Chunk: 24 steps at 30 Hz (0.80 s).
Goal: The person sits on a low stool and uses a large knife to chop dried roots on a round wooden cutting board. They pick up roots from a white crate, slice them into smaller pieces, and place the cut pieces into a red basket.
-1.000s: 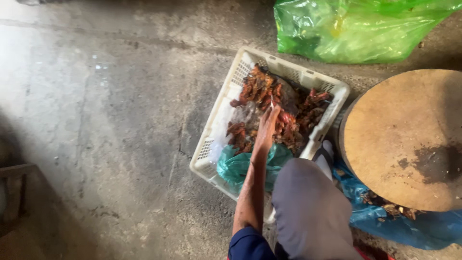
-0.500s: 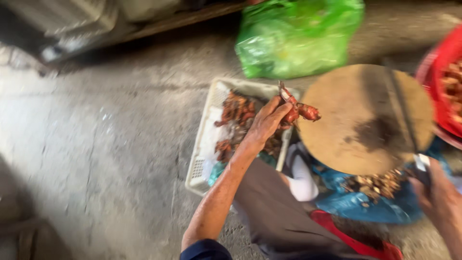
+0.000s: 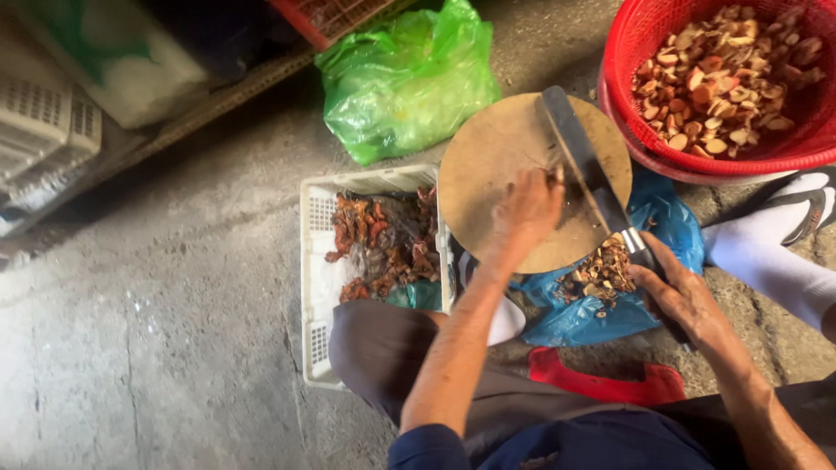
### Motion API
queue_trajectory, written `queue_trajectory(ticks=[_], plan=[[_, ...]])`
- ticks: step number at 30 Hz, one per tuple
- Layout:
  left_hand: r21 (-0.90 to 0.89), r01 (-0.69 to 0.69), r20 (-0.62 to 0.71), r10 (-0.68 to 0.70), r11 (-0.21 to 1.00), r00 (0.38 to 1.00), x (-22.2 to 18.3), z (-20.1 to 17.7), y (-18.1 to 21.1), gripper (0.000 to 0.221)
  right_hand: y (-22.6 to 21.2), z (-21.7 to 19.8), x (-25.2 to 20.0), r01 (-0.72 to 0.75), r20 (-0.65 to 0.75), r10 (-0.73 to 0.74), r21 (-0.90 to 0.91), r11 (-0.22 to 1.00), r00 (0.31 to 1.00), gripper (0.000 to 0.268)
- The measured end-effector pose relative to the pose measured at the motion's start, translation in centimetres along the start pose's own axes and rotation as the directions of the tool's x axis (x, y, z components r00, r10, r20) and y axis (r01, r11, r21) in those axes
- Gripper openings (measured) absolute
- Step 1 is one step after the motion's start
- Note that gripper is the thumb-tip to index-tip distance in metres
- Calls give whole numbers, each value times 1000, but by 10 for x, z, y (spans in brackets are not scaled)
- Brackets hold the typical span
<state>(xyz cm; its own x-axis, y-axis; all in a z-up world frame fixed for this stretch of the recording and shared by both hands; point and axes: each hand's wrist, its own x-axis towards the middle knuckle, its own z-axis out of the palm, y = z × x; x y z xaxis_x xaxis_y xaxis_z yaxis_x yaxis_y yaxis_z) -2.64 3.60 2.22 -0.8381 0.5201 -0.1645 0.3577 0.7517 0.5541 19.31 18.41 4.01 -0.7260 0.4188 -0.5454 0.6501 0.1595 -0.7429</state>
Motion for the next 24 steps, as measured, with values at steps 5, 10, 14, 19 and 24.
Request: queue_trajectory(ticks=[5, 10, 14, 19, 24], plan=[[-13, -121, -107, 119, 993, 987, -5, 10, 20, 40, 9, 0, -12, 67, -71, -69, -25, 997, 995, 69], [73, -99, -84, 105, 992, 991, -9, 17, -8, 28, 12, -12, -15, 155, -153, -197, -253, 955, 968, 67], [278, -160, -62, 184, 947, 981, -7, 25, -14, 28, -7, -8, -18, 266, -112, -312, -307, 914, 943, 65], [262, -208, -13, 218, 943, 976, -14, 16, -16, 32, -28, 7, -9, 388, 18, -407, -341, 856, 913, 65], [355, -253, -17, 277, 900, 961, -31, 8, -25, 33, -24, 16, -8, 384, 26, -404, -372, 845, 914, 67]])
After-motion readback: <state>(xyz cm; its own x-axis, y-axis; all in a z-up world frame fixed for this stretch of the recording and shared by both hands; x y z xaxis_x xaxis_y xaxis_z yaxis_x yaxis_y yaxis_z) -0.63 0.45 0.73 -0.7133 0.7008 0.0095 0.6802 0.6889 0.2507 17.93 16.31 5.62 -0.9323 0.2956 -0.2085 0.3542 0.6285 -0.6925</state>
